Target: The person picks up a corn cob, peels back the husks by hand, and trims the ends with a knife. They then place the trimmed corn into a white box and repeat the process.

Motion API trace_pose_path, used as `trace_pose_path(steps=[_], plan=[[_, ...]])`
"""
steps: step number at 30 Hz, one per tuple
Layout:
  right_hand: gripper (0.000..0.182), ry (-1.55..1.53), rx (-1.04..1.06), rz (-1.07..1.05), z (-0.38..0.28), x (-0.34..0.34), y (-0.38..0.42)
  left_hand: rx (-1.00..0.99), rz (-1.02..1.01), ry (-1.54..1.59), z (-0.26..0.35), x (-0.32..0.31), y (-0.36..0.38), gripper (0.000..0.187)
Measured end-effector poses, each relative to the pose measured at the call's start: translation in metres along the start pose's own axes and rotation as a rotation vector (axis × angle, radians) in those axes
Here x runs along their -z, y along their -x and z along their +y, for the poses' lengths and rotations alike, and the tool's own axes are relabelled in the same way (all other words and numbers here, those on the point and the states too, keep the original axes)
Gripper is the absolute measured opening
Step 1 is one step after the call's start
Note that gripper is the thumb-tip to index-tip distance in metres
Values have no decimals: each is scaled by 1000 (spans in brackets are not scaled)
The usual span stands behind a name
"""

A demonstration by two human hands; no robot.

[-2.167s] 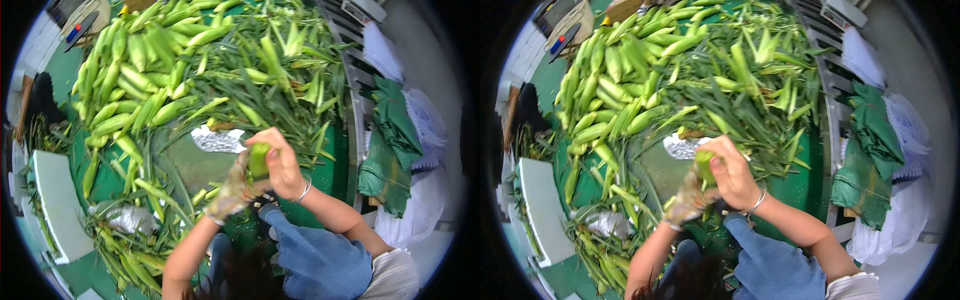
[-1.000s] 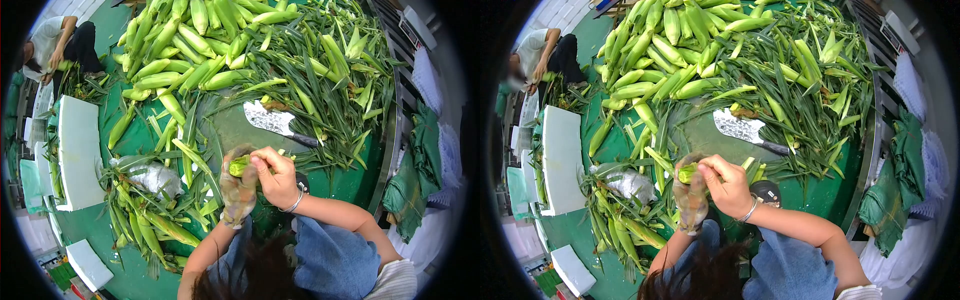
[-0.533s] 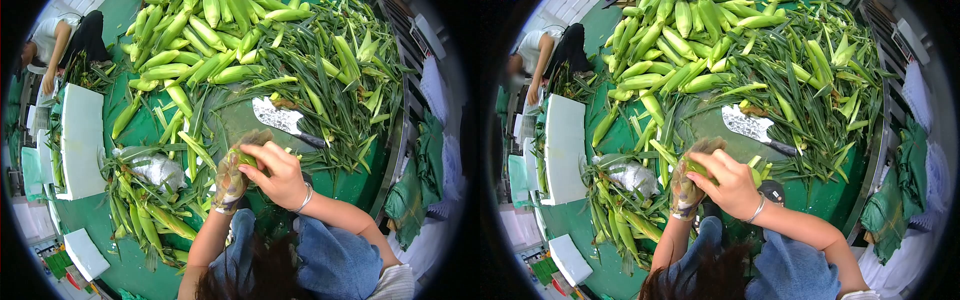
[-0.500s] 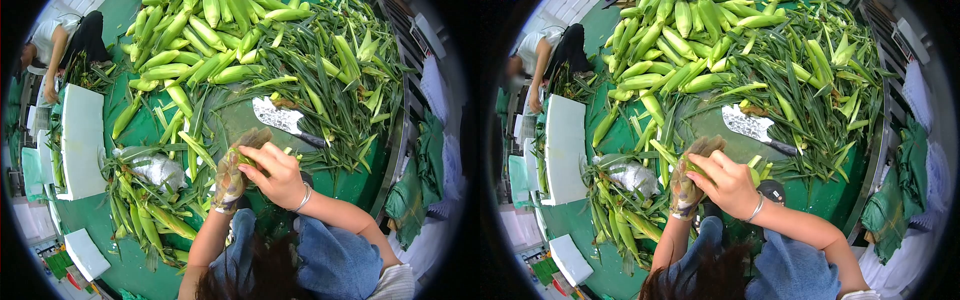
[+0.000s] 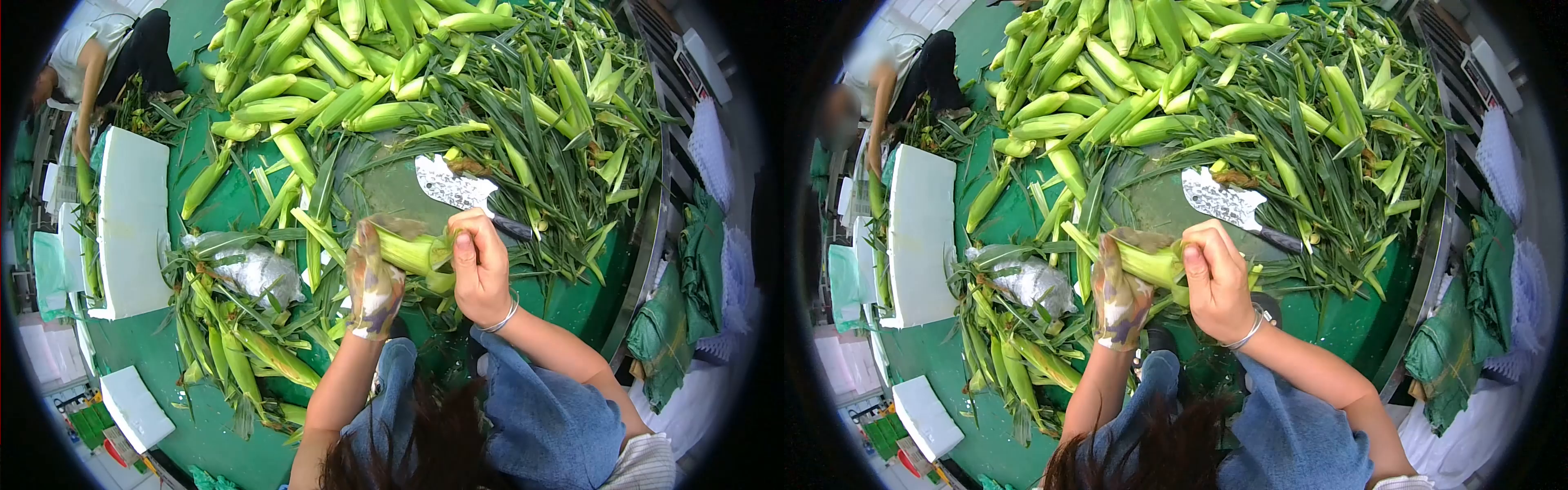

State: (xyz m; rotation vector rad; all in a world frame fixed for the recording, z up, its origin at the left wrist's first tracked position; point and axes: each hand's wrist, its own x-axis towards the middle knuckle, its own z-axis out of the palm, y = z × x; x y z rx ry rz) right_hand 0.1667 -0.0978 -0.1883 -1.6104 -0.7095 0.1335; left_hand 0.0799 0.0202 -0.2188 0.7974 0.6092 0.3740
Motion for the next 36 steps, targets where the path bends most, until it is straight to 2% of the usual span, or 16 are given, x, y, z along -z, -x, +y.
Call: trace_pose_path(steps=[3, 5, 8, 10, 11, 13, 15, 17, 20, 21, 23, 27, 29, 32, 35, 36], plan=[[16, -12, -47, -125, -12, 17, 13, -269, 212, -225, -15, 29, -26, 43], [25, 58, -221, -168, -4, 43, 32, -241, 175, 145, 15, 48, -45, 33], [31, 78, -405, 244, 39, 97, 22, -362, 289, 245, 46, 128, -74, 38], [33, 215, -367, 467, 68, 153, -8, -409, 219, 440, 57, 156, -78, 33], [32, -32, -358, 576, 67, 172, -30, -416, 224, 438, 62, 151, -74, 33], [35, 5, -165, 661, 82, 206, -76, -343, 245, 435, 62, 133, -66, 31], [41, 660, -90, 658, 81, 204, -118, -303, 221, 446, 57, 119, -65, 34], [62, 1228, 303, 564, 73, 164, -125, -276, 197, 270, 54, 90, -59, 37], [75, 794, 213, -187, 16, 71, -75, -148, 135, 320, 48, 60, -54, 39], [79, 453, -42, -438, 13, 40, -53, -81, 146, 391, 45, 48, -51, 40], [71, 297, -186, -732, 13, -5, -20, 18, 75, 511, 41, 30, -40, 44], [47, -46, -363, -692, 15, -8, 3, -8, 19, 224, 37, 9, -6, 53], [47, -68, -425, -677, 3, -8, 6, -66, -64, -238, -22, 42, 14, 62], [42, -23, -325, -454, -4, -14, 5, 130, -129, -38, -20, 21, 31, 67], [28, 442, 252, -188, -14, -6, -27, 146, -150, -73, -10, 16, 27, 68], [26, 193, 114, -262, -15, -6, -30, 149, -129, -199, -2, 9, 29, 70]])
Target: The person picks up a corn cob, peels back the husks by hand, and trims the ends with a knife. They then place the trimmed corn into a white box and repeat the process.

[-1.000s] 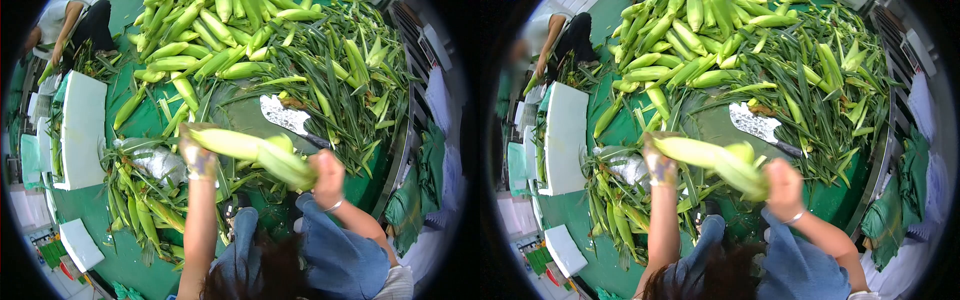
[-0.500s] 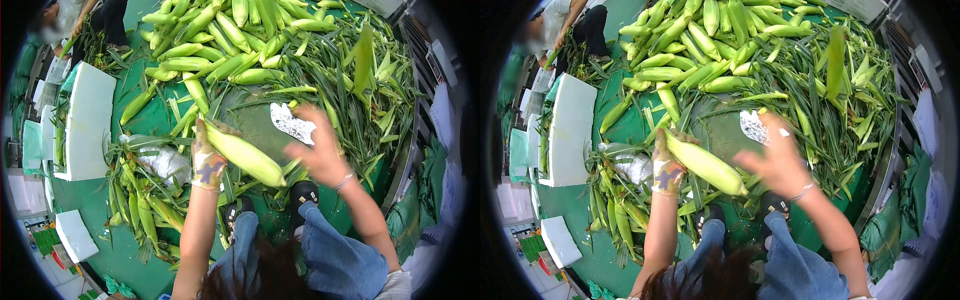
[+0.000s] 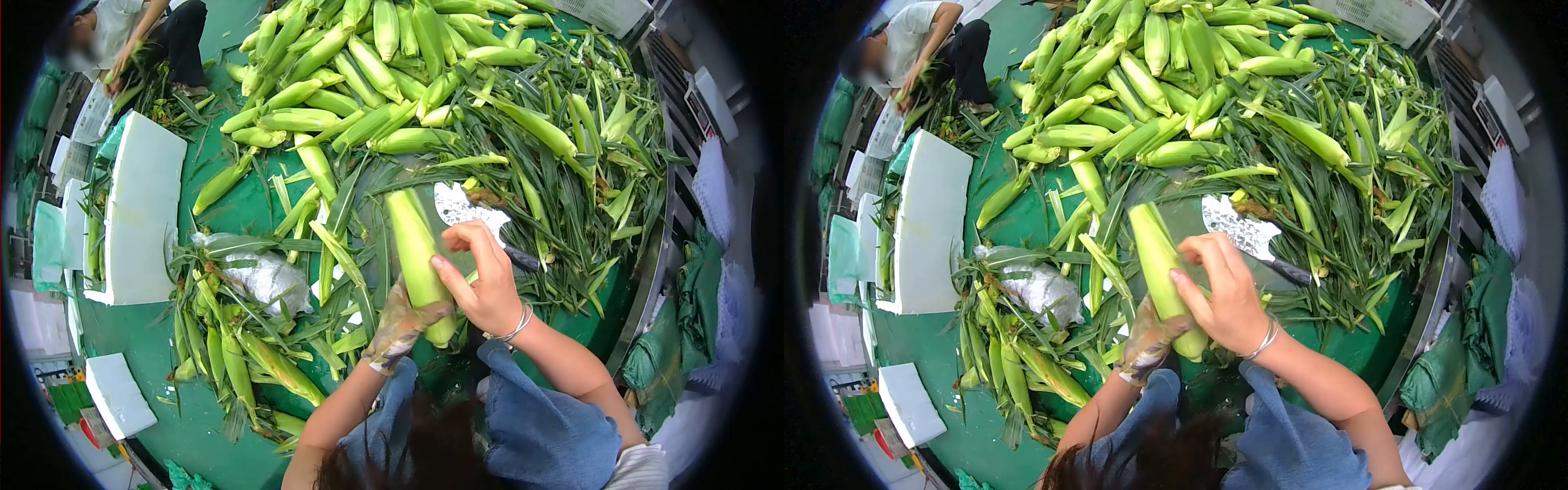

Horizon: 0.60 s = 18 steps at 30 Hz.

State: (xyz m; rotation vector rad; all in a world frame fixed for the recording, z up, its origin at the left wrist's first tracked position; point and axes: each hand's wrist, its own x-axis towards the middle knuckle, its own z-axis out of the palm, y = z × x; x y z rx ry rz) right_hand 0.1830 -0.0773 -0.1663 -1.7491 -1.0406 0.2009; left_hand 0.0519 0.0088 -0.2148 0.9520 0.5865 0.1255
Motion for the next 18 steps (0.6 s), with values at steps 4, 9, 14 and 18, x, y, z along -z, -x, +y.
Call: trace_pose_path(steps=[4, 9, 14, 18], plan=[[19, -95, -82, 6, -5, -4, -24, 6, -1, -103, 3, -8, -3, 78], [11, -45, -3, 34, 2, -2, -30, -62, -8, -89, -10, -3, -8, 83], [6, 100, 92, 90, 10, 1, -24, -78, 12, -119, -11, -4, -5, 82], [7, -187, -171, 182, 13, 5, -15, -47, 33, -78, -14, 2, -3, 80]])
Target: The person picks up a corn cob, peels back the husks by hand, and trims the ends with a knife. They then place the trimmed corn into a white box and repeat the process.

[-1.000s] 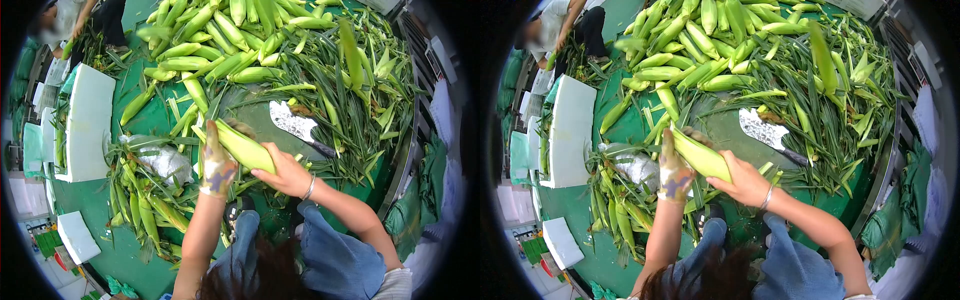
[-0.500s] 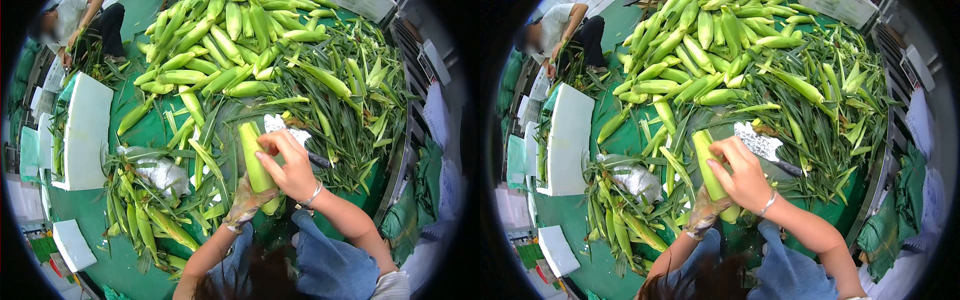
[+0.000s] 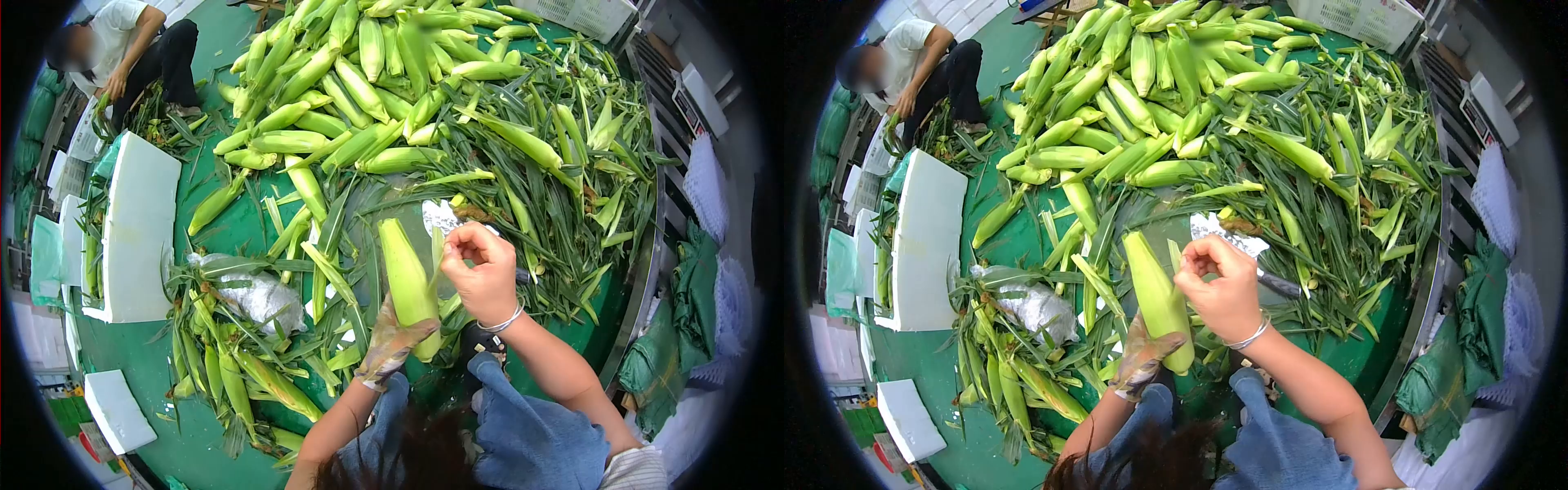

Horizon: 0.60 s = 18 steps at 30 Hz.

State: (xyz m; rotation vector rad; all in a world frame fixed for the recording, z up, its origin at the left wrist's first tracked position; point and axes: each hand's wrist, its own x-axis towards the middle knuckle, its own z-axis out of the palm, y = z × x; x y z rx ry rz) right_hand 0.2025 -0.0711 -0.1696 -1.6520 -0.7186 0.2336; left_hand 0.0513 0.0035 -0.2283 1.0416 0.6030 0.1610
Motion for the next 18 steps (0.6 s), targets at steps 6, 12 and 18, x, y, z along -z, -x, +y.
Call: trace_pose_path(steps=[6, 12, 18], plan=[[4, -503, -248, -99, 2, 4, 3, 92, -71, 132, -16, 14, -4, 72], [3, -448, -626, -607, -29, 25, 77, 181, 230, 616, -30, 46, -49, 68], [23, 1031, -250, -283, 75, 160, 28, -115, 279, 600, 28, 150, -190, 55]])
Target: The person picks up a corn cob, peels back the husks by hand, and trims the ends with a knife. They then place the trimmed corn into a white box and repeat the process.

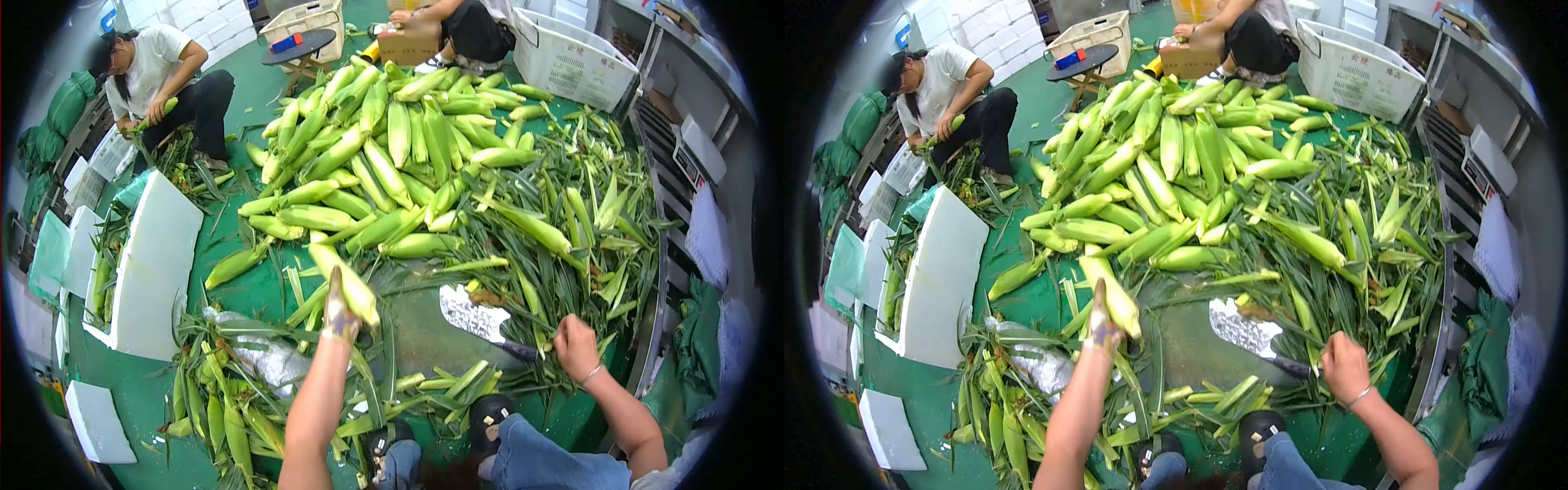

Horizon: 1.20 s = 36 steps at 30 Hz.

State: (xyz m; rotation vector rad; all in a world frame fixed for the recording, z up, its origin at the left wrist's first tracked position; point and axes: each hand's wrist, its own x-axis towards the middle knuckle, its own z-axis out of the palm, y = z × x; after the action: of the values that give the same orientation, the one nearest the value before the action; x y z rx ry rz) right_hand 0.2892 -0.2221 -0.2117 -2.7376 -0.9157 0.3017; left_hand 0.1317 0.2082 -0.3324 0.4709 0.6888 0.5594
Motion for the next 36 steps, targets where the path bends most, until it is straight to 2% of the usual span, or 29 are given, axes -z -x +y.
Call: trace_pose_path(steps=[1, 3, 4, 5, 6, 7, 9, 11, 12, 13, 14, 15, 16, 17, 18, 19, 20, 21, 22, 23, 25, 27, 29, 31, 32, 33, 34, 35, 36], plan=[[27, 292, 109, 73, 14, -2, -16, -8, -86, 27, 18, -33, -27, 53], [33, 363, 165, 331, -1, -10, -30, -223, -16, -46, 54, -102, -93, 50], [38, 232, 201, 312, -15, -11, -29, -242, -63, -107, 83, -128, -115, 48], [40, 118, 204, 131, -25, -11, -27, -395, -109, -160, 103, -151, -136, 46], [39, 42, 273, 89, -21, -30, -22, -551, -149, -205, 123, -173, -156, 44], [37, -109, 299, 56, -22, -45, -14, -657, -8, -130, 129, -203, -141, 42], [43, -189, 252, -40, -23, -65, -1, -733, 52, -683, 136, -207, -126, 36], [48, -99, 149, 32, -7, -87, -2, -591, -171, -906, 119, -180, -73, 30], [50, -56, 98, 53, 2, -95, -5, -530, -252, -903, 100, -153, -51, 34], [52, -11, 46, 70, 7, -97, -8, -473, -206, -1012, 80, -128, -18, 35], [52, 0, 32, 39, 11, -100, -10, -639, -245, -1229, 52, -75, -7, 35], [52, -1, 43, 19, 15, -105, -14, -423, -126, -1356, 39, -40, 28, 29], [54, 62, 35, -105, 17, -114, -18, -192, -27, -1490, 26, -5, 64, 30], [55, 136, 43, -260, 17, -125, -15, 60, -58, -1177, 15, 35, 102, 32], [57, 304, 93, -241, 11, -131, -16, -293, -168, -1347, -1, 101, 122, 29], [59, 322, 25, -314, 14, -144, -26, -256, -81, -1398, -3, 131, 174, 26], [58, 430, 177, -86, 25, -163, -19, -214, 5, -1446, -4, 159, 228, 24], [46, 445, 199, -52, 34, -179, -24, -166, 89, -1489, -4, 186, 282, 25], [33, 302, 25, -179, 3, -155, -26, 89, 435, -1267, 16, 155, 329, 24], [35, 209, -22, -172, -6, -144, -24, 147, 527, -1255, 13, 180, 380, 24], [38, 157, -5, -28, 18, -140, -15, 69, 862, -1473, 18, 227, 435, 21], [29, 170, 3, 50, 36, -126, -3, 150, 972, -1538, 25, 245, 485, 20], [32, -146, -52, 51, 22, -108, 14, 230, 1051, -1596, 25, 257, 501, 20], [30, -421, -90, -23, 1, -105, 36, 59, 1014, -1645, 23, 255, 479, 19], [29, -621, -102, -113, -18, -107, 48, -141, 948, -1616, 16, 264, 457, 20], [28, -721, -258, -251, -30, -111, 55, -244, 924, -1567, 13, 263, 427, 24], [28, -741, -242, -364, -55, -110, 60, -479, 908, -1574, -4, 291, 395, 31], [27, -758, -232, -483, -76, -109, 64, -380, 949, -1633, -8, 302, 370, 41], [27, -726, -175, -495, -84, -117, 66, -257, 909, -1527, -8, 306, 357, 47]])
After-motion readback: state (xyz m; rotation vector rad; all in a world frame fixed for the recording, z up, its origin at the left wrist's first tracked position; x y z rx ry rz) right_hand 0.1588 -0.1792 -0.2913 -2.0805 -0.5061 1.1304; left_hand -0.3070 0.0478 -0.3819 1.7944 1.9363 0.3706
